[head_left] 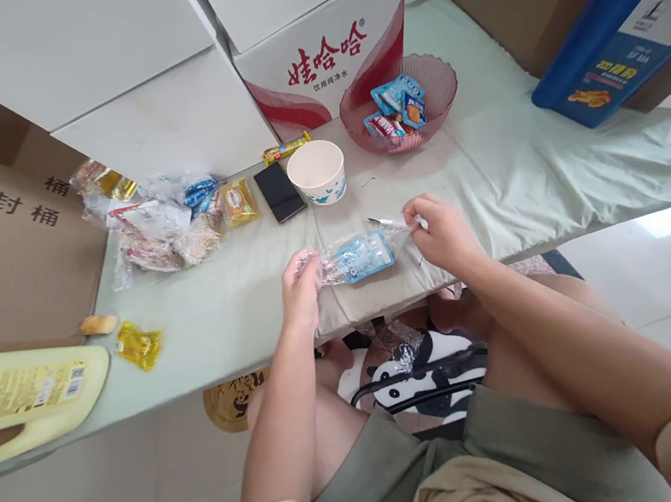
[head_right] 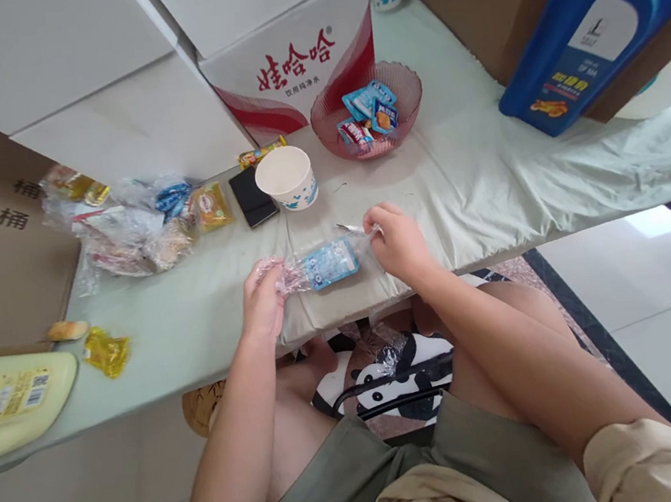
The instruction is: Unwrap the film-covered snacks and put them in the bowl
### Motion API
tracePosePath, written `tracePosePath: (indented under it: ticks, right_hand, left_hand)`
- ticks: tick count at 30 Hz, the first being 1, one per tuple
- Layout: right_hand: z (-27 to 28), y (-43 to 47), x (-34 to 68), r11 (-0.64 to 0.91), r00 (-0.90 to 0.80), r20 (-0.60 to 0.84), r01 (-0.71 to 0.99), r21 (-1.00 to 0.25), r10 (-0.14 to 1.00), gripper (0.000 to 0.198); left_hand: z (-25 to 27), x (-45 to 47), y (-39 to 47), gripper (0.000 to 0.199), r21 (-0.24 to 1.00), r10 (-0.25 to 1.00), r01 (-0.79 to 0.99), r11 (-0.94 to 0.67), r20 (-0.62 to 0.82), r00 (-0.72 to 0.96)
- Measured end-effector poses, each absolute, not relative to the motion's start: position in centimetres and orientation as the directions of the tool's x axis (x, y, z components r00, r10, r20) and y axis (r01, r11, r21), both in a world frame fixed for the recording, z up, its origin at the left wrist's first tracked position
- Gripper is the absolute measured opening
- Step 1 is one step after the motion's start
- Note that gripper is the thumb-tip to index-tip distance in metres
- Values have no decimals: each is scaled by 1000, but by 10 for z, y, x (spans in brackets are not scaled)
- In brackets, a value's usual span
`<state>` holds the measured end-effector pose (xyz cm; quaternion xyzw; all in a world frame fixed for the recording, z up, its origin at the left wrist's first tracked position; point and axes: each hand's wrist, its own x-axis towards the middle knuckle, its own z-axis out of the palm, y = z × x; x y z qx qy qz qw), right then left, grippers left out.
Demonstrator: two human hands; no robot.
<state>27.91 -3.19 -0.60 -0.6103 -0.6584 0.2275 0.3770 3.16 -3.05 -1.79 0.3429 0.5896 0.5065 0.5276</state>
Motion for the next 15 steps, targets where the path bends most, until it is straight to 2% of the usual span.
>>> tracePosePath:
  ticks: [4, 6, 8, 11, 13, 15]
  right_hand:
    - [-3, -31, 288, 64, 221, 226, 566, -822, 949, 23]
    - [0, -33, 288, 93, 225, 242, 522, -848, 944, 28]
    - [2, -37, 286, 174, 113, 273, 530, -830, 955, 32]
    - [2, -39, 281, 251, -115, 237, 675, -694, 965, 44]
    - [1, -39, 281, 275, -199, 192, 763, -585, 961, 34]
    - [2, -41, 282, 331, -259, 210, 790, -516, 943, 22]
  left_hand:
    - [-17, 22, -27, 28, 977, 919, -154, 149, -195, -342]
    - [-17, 16, -26, 30, 991, 919, -126, 53, -98, -382]
    - [-18, 11, -27, 31, 1000, 941, 2, -27, 26, -337]
    - [-22, 8, -28, 29, 921, 969, 372, -117, 188, -161]
    - [-23, 9, -30, 18, 837, 965, 523, -162, 244, -92]
    - [-21, 10, -33, 11, 803, 948, 550, -228, 313, -63]
